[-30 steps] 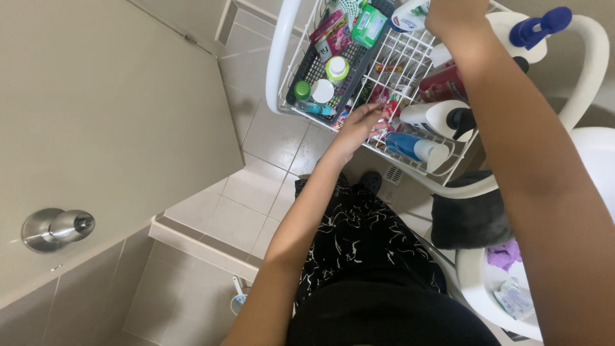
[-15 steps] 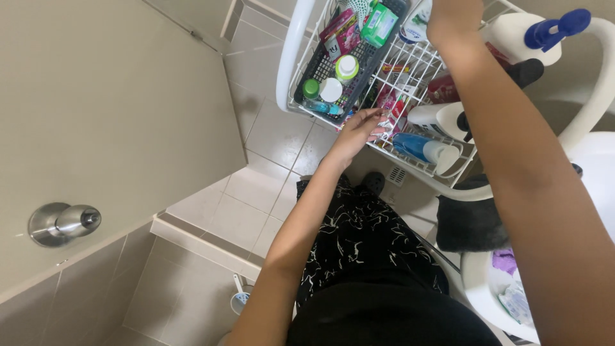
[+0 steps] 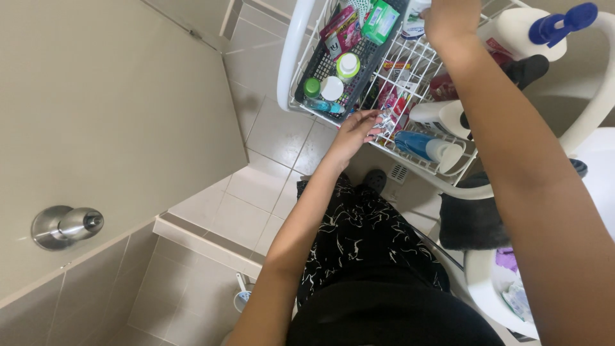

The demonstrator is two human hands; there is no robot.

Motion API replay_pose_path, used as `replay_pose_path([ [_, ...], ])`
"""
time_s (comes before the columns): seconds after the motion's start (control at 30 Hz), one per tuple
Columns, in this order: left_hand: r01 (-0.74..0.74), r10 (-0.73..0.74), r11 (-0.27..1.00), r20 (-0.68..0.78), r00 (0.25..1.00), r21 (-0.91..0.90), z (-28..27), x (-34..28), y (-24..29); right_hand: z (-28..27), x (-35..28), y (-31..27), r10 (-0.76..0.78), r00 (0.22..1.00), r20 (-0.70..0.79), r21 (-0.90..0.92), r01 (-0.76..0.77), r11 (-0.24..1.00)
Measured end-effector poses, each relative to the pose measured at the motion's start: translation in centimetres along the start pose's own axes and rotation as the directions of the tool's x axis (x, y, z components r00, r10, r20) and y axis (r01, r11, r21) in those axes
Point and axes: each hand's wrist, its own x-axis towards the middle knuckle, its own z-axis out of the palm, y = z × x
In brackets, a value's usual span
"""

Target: The person organizes a white wire bathroom caddy by rearranging various bottles, a towel, and small packets. They pick up and reposition items like shampoo bottles and a dark towel, then place a small pink packet into the caddy.

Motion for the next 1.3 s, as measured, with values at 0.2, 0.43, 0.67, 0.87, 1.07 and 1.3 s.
replay_pose_path([
  [0.2,-0.003,0.003,1.000,0.006,1.000,0.012,-0.2,-0.2,0.0,-0.1,-0.4,0.4,0.020,0.999,-0.030,0.049,-0.019,0.999],
  [0.43,-0.005,0.005,1.000,-0.006,1.000,0.013,-0.3,-0.5,-0.4,0.5,-1.3,0.9,0.054,0.989,-0.135,0.108,-0.039,0.993],
  [0.67,-0.008,0.008,1.000,-0.002,1.000,-0.023,0.1,0.1,-0.6,-3.4,-1.9,-1.2,0.096,0.984,-0.149,0.145,-0.074,0.987],
  [0.87,-0.054,0.055,0.998,0.010,0.998,-0.026,1.5,1.0,-0.3,-3.1,-2.2,-1.1,0.121,0.990,-0.075,0.036,-0.119,0.992],
  [1.07,-0.030,0.031,0.998,0.011,0.999,-0.052,1.4,0.8,-1.0,-5.2,-2.8,-3.0,0.157,0.981,-0.116,0.120,-0.144,0.982],
  [1.3,-0.021,0.022,1.000,-0.013,1.000,0.002,1.2,0.2,-0.9,-5.1,-3.2,-2.8,0.119,0.980,-0.158,0.130,-0.098,0.987],
])
